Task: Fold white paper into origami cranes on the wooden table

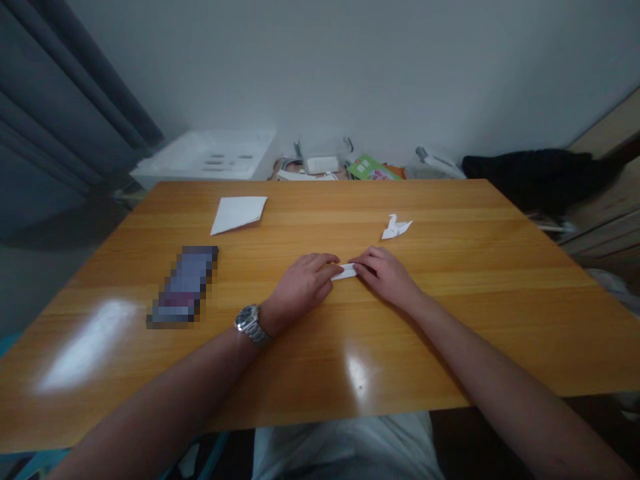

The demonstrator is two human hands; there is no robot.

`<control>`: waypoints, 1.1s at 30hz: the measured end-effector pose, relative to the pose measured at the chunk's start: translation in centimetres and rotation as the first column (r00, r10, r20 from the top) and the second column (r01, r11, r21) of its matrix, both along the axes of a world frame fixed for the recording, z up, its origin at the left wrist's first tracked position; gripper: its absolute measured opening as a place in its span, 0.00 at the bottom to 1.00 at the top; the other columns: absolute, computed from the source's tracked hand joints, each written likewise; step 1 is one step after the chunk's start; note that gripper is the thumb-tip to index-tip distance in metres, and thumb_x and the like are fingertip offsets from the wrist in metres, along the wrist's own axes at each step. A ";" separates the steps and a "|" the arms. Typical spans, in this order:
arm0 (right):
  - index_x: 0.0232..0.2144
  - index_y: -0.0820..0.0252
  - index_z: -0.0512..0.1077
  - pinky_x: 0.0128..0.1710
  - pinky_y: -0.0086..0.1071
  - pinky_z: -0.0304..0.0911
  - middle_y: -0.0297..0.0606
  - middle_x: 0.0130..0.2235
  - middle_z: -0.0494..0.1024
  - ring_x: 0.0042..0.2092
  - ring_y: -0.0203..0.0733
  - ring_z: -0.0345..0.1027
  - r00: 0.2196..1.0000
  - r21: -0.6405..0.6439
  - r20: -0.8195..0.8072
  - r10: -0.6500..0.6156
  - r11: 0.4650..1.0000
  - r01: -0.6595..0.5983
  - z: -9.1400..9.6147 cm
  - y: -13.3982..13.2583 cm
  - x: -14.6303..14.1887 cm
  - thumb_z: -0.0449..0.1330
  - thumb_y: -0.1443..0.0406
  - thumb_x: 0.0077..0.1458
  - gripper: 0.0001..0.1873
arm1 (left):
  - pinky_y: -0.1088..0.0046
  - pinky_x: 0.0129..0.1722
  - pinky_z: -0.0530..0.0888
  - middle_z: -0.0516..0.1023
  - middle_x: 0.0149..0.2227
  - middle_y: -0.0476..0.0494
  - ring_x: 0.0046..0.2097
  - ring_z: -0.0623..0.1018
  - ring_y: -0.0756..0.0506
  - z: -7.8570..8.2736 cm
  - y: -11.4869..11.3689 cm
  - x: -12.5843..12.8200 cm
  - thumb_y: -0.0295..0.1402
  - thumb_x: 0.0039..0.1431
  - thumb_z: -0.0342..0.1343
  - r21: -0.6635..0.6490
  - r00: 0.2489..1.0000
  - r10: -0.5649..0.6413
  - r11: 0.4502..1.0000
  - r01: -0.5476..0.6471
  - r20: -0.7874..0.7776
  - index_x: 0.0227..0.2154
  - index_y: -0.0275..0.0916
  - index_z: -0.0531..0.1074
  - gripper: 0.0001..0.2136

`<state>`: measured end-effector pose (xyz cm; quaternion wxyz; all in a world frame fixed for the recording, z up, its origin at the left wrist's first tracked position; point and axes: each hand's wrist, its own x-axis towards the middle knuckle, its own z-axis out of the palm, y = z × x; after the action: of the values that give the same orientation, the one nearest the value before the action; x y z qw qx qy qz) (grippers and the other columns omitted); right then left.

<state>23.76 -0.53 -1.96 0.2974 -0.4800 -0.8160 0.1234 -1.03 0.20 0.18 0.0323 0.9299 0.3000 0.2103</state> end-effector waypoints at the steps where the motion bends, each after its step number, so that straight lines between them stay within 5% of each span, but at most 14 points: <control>1: 0.44 0.60 0.80 0.46 0.43 0.68 0.45 0.40 0.78 0.44 0.49 0.71 1.000 0.006 -0.007 0.004 1.000 -0.004 -0.1 0.0 0.0 0.56 0.63 0.68 0.12 | 0.59 0.55 0.72 0.74 0.56 0.40 0.54 0.75 0.40 0.0 0.0 0.0 0.25 0.66 0.52 -0.001 1.000 -0.008 1.000 0.008 -0.011 0.53 0.39 0.73 0.15; 27: 0.49 0.58 0.78 0.54 0.48 0.69 0.46 0.51 0.80 0.52 0.50 0.72 0.991 0.100 0.024 0.135 0.986 -0.137 0.3 0.0 -0.3 0.58 0.64 0.67 0.12 | 0.61 0.48 0.73 0.75 0.44 0.40 0.45 0.74 0.41 0.2 -0.3 0.5 0.41 0.72 0.49 -0.080 0.996 0.005 0.997 -0.012 -0.088 0.54 0.38 0.74 0.17; 33: 0.51 0.59 0.76 0.57 0.49 0.68 0.46 0.52 0.81 0.55 0.50 0.73 0.982 0.069 0.059 0.178 0.981 -0.182 0.6 0.0 -0.3 0.58 0.65 0.67 0.13 | 0.60 0.53 0.72 0.73 0.51 0.37 0.50 0.74 0.40 0.1 0.0 0.3 0.38 0.71 0.51 -0.067 0.997 0.067 0.995 -0.069 -0.034 0.57 0.38 0.72 0.16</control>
<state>23.49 -0.54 -1.37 0.2811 -0.3960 -0.8677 0.1065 -0.74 0.18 0.32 0.0523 0.9207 0.3389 0.1862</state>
